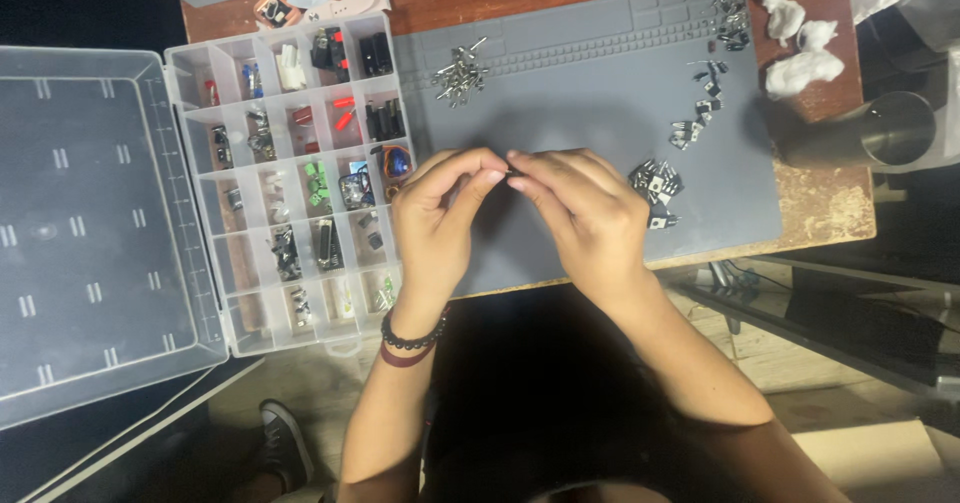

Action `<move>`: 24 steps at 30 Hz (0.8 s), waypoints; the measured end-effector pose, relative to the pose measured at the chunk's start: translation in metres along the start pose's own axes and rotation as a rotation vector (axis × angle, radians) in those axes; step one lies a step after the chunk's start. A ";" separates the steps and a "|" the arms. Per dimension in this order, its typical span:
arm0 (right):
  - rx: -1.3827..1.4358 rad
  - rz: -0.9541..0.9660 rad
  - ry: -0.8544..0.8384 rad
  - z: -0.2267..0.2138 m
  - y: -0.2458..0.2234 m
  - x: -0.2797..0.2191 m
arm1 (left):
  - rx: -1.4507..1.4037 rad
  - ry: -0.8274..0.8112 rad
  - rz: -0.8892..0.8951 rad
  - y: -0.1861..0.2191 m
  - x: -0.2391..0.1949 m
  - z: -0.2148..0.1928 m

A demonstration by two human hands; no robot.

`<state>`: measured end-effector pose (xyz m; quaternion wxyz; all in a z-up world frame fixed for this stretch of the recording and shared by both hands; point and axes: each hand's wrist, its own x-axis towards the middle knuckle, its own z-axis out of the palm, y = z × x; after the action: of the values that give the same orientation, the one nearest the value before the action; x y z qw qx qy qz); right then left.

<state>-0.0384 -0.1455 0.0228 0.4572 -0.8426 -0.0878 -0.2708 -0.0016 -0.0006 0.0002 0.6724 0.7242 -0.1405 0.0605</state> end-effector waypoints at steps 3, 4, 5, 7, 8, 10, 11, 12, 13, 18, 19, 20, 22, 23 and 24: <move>0.006 0.035 -0.008 0.001 -0.002 0.000 | -0.038 0.023 -0.042 -0.001 -0.001 0.002; 0.030 0.094 -0.021 0.001 -0.001 -0.001 | -0.054 0.022 -0.053 0.000 -0.002 0.002; 0.052 0.154 -0.034 0.001 -0.001 -0.003 | -0.072 0.020 -0.066 0.000 -0.003 0.003; 0.108 0.209 -0.037 0.002 0.003 -0.004 | -0.105 0.021 -0.105 0.000 -0.005 0.005; 0.162 0.264 -0.037 0.002 0.004 -0.005 | -0.139 0.021 -0.143 0.000 -0.006 0.006; 0.211 0.325 -0.036 0.004 0.013 -0.008 | -0.167 0.018 -0.167 -0.003 -0.007 0.006; 0.261 0.389 -0.038 0.005 0.017 -0.011 | -0.195 0.017 -0.196 -0.005 -0.008 0.005; 0.261 0.388 -0.040 0.005 0.017 -0.011 | -0.195 0.019 -0.196 -0.005 -0.008 0.004; 0.288 0.420 -0.053 0.006 0.017 -0.012 | -0.205 -0.003 -0.249 -0.005 -0.009 0.003; 0.320 0.443 -0.044 0.008 0.018 -0.013 | -0.176 -0.050 -0.333 -0.008 -0.010 -0.002; 0.311 0.434 -0.049 0.008 0.018 -0.013 | -0.141 -0.064 -0.318 -0.006 -0.010 -0.003; 0.302 0.425 -0.055 0.007 0.019 -0.013 | -0.106 -0.077 -0.303 -0.005 -0.010 -0.004; 0.331 0.451 -0.061 0.009 0.021 -0.014 | -0.071 -0.090 -0.272 -0.003 -0.010 -0.005; 0.359 0.478 -0.066 0.010 0.022 -0.015 | -0.038 -0.105 -0.241 -0.002 -0.010 -0.006; 0.360 0.478 -0.068 0.011 0.024 -0.016 | -0.038 -0.103 -0.241 0.000 -0.009 -0.005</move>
<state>-0.0380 -0.1488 -0.0080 0.6467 -0.7534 0.0512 -0.1074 -0.0097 0.0057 -0.0022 0.6801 0.7253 -0.0881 -0.0606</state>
